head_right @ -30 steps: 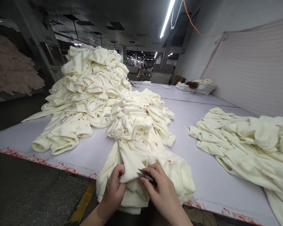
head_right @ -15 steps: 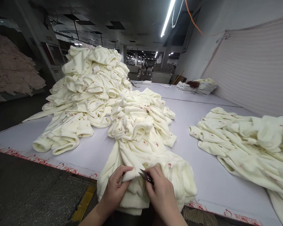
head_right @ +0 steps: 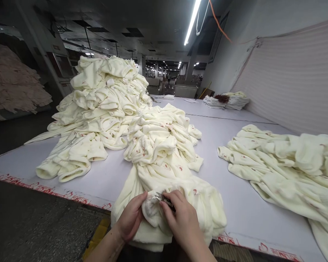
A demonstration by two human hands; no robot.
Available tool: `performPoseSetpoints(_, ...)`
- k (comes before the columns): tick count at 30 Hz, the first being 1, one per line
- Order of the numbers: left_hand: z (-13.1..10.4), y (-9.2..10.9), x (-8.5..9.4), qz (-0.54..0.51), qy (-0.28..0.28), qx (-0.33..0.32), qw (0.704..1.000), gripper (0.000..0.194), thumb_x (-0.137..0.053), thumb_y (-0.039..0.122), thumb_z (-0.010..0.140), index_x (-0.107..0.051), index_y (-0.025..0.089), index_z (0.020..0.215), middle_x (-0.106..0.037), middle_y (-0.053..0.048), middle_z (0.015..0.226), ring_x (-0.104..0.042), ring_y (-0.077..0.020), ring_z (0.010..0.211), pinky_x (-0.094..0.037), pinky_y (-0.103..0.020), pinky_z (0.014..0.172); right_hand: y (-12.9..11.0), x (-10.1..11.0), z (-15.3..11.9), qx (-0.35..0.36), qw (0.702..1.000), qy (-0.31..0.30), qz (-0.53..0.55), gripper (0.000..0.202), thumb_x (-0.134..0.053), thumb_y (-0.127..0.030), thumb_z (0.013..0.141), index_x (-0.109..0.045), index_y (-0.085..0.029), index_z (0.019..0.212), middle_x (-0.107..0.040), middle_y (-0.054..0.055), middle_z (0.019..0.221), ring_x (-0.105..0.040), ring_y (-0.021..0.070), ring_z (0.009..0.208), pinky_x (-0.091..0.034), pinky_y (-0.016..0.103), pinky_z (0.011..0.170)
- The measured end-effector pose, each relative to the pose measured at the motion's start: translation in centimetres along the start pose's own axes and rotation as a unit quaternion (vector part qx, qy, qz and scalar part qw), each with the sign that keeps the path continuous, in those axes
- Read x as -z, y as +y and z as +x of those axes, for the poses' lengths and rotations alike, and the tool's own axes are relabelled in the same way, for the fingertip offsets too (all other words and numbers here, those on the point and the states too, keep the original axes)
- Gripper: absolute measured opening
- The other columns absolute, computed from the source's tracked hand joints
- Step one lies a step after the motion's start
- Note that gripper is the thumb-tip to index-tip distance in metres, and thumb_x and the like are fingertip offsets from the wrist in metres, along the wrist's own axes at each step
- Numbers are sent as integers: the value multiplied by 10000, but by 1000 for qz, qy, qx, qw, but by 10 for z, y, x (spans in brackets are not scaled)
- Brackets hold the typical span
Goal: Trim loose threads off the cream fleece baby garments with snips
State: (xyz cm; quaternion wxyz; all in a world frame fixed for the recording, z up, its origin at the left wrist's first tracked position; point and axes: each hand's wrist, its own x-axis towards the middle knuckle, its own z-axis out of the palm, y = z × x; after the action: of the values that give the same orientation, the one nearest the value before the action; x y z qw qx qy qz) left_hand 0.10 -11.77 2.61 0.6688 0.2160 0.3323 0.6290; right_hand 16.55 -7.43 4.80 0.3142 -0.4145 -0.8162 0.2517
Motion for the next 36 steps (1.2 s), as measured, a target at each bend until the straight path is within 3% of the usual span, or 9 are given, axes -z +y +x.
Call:
performPoseSetpoints(9, 1, 2, -3, 49, -18, 18, 998, 398, -588, 442, 824, -683, 98, 1001, -714, -107, 940, -623, -239, 932, -436, -349, 880, -1, -1, -2, 47, 998, 14, -38, 220, -520, -309, 875, -635, -221, 1041, -668, 65, 952, -642, 206, 849, -526, 306, 702)
performPoseSetpoints(13, 8, 7, -2, 90, -67, 32, 993, 382, -556, 420, 851, -674, 95, 1014, -709, -98, 899, -625, -216, 855, -433, -339, 842, -4, -1, -3, 79, 992, 43, -92, 245, -489, -307, 890, -624, -208, 1069, -665, 78, 940, -641, 210, 809, -511, 313, 659)
performPoseSetpoints(17, 27, 17, -3, 159, -125, 58, 978, 369, -546, 409, 855, -672, 110, 1031, -695, -94, 934, -605, -203, 895, -405, -334, 874, -5, 6, -5, 29, 997, 60, -32, 198, -474, -317, 900, -625, -222, 986, -658, 71, 941, -635, 209, 845, -509, 307, 706)
performPoseSetpoints(21, 53, 23, -6, 169, -142, 98, 970, 474, -627, 364, 792, -566, 164, 1217, -691, -84, 963, -619, -185, 879, -404, -339, 868, -16, -15, -25, -4, 994, -42, 99, 231, -560, -319, 845, -569, -230, 1057, -655, 59, 982, -629, 205, 901, -516, 292, 760)
performPoseSetpoints(24, 63, 28, -5, 171, -133, 105, 970, 573, -636, 348, 770, -479, 173, 1292, -676, -115, 1039, -632, -196, 886, -417, -369, 863, -18, -49, -42, 27, 989, -123, 77, 372, -664, -239, 713, -551, -219, 1066, -651, 46, 945, -636, 197, 795, -519, 285, 689)
performPoseSetpoints(27, 49, 37, 4, 199, -92, 63, 974, 491, -595, 339, 791, -496, 174, 1242, -660, -123, 1061, -630, -212, 900, -427, -378, 849, -8, -69, -47, 32, 993, -109, 9, 206, -550, -121, 700, -575, -197, 890, -637, 31, 805, -604, 178, 676, -481, 274, 611)
performPoseSetpoints(31, -5, 43, 24, 276, 32, -50, 959, 166, -583, 261, 789, -576, 206, 945, -611, -19, 941, -559, -158, 906, -380, -282, 864, 4, -56, -36, -33, 989, -101, 102, 107, -508, -142, 752, -562, -193, 829, -608, 12, 749, -573, 164, 695, -463, 259, 637)
performPoseSetpoints(33, -33, 39, 32, 392, 66, -92, 913, 151, -583, 237, 775, -574, 220, 925, -574, 9, 839, -531, -152, 808, -392, -270, 793, 3, -46, -30, -60, 980, -108, 153, 37, -533, -204, 786, -559, -196, 811, -570, -9, 698, -544, 153, 660, -446, 248, 607)
performPoseSetpoints(36, -56, 25, 34, 548, 15, -108, 829, 362, -664, 249, 701, -571, 233, 1050, -595, -23, 968, -524, -203, 903, -387, -306, 833, -2, -42, -24, -79, 967, -118, 213, 104, -557, -288, 817, -543, -198, 766, -530, -30, 653, -504, 136, 614, -423, 236, 571)
